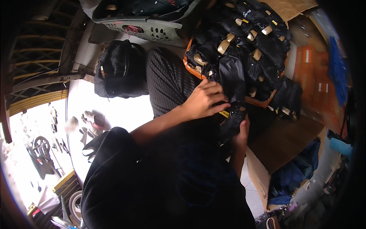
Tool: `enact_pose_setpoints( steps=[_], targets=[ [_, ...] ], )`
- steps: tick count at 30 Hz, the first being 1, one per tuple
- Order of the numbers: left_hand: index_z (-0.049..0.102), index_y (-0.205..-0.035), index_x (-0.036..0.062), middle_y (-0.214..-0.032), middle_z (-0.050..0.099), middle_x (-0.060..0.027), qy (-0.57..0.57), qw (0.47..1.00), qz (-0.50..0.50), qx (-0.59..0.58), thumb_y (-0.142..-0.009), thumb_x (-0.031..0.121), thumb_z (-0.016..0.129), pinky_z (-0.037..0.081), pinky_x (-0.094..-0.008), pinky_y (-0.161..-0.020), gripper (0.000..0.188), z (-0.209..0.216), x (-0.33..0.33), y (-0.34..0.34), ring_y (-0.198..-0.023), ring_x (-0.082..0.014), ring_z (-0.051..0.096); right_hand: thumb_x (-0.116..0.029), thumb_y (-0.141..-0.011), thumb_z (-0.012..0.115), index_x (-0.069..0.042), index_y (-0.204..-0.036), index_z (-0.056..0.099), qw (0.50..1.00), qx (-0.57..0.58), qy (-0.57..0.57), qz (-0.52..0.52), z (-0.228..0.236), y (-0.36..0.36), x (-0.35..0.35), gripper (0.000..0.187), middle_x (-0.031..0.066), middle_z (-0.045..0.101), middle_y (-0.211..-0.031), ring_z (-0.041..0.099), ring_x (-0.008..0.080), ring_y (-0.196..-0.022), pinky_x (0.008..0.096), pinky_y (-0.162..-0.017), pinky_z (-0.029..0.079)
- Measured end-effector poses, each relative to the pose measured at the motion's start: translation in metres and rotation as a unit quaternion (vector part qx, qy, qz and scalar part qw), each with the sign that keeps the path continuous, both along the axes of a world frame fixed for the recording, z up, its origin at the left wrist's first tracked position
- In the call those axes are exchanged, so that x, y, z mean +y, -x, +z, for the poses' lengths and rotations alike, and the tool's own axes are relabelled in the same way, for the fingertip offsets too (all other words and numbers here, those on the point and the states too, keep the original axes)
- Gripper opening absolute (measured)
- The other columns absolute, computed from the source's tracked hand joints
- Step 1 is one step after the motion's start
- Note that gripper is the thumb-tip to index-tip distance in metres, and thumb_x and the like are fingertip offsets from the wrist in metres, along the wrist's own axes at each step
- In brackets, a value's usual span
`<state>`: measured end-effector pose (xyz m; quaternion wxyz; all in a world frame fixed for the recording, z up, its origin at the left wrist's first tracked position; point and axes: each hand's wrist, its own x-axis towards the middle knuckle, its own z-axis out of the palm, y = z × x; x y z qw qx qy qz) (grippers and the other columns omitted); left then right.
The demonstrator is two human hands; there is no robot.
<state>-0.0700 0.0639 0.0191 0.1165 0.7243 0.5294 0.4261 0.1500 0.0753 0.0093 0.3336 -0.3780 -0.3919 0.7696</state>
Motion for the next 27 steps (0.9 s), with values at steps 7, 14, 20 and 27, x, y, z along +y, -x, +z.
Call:
enact_pose_setpoints(
  steps=[7, 14, 20, 27],
  targets=[
    [0.067, -0.107, 0.0059, -0.093, 0.066, -0.0127, 0.051, 0.865, 0.479, 0.143, -0.079, 0.005, 0.068, 0.052, -0.0415, -0.077, 0.028, -0.016, -0.069, 0.19, -0.088, -0.0294, 0.065, -0.059, -0.082, 0.071, 0.003, -0.13, 0.052, 1.0, 0.0, 0.027, 0.016, -0.01, 0.0, -0.002, 0.08, 0.0073, 0.063, -0.109, 0.063, 0.0162, -0.097, 0.0293, -0.085, 0.051],
    [0.056, -0.127, 0.0095, -0.128, 0.057, -0.0236, 0.48, 0.639, 0.574, 0.18, -0.07, 0.04, 0.076, 0.047, -0.0574, -0.093, 0.068, -0.027, -0.187, 0.325, -0.119, -0.0437, 0.055, -0.056, -0.088, 0.065, 0.002, -0.132, 0.048, 0.998, 0.02, -0.001, 0.067, -0.026, 0.008, -0.003, 0.075, 0.0113, 0.062, -0.108, 0.066, 0.0223, -0.087, 0.035, -0.078, 0.055],
    [0.075, -0.093, 0.007, -0.088, 0.073, -0.017, 0.373, 0.714, 0.558, 0.2, -0.076, 0.031, 0.067, 0.056, -0.0433, -0.079, 0.031, -0.021, -0.19, 0.342, -0.086, -0.0339, 0.072, -0.053, -0.09, 0.064, 0.002, -0.134, 0.046, 0.997, 0.014, -0.024, 0.068, -0.022, 0.012, -0.003, 0.072, 0.0127, 0.061, -0.108, 0.067, 0.0245, -0.085, 0.0363, -0.075, 0.057],
    [0.076, -0.102, 0.009, -0.087, 0.074, -0.0141, 0.112, 0.705, 0.692, 0.112, -0.08, 0.018, 0.061, 0.054, -0.0394, -0.074, 0.028, 0.021, -0.197, 0.352, -0.08, -0.027, 0.073, -0.051, -0.09, 0.064, 0.002, -0.133, 0.047, 0.998, 0.008, -0.014, 0.068, -0.02, 0.011, -0.005, 0.07, 0.0121, 0.061, -0.107, 0.067, 0.0227, -0.084, 0.0353, -0.072, 0.057]
  ],
)
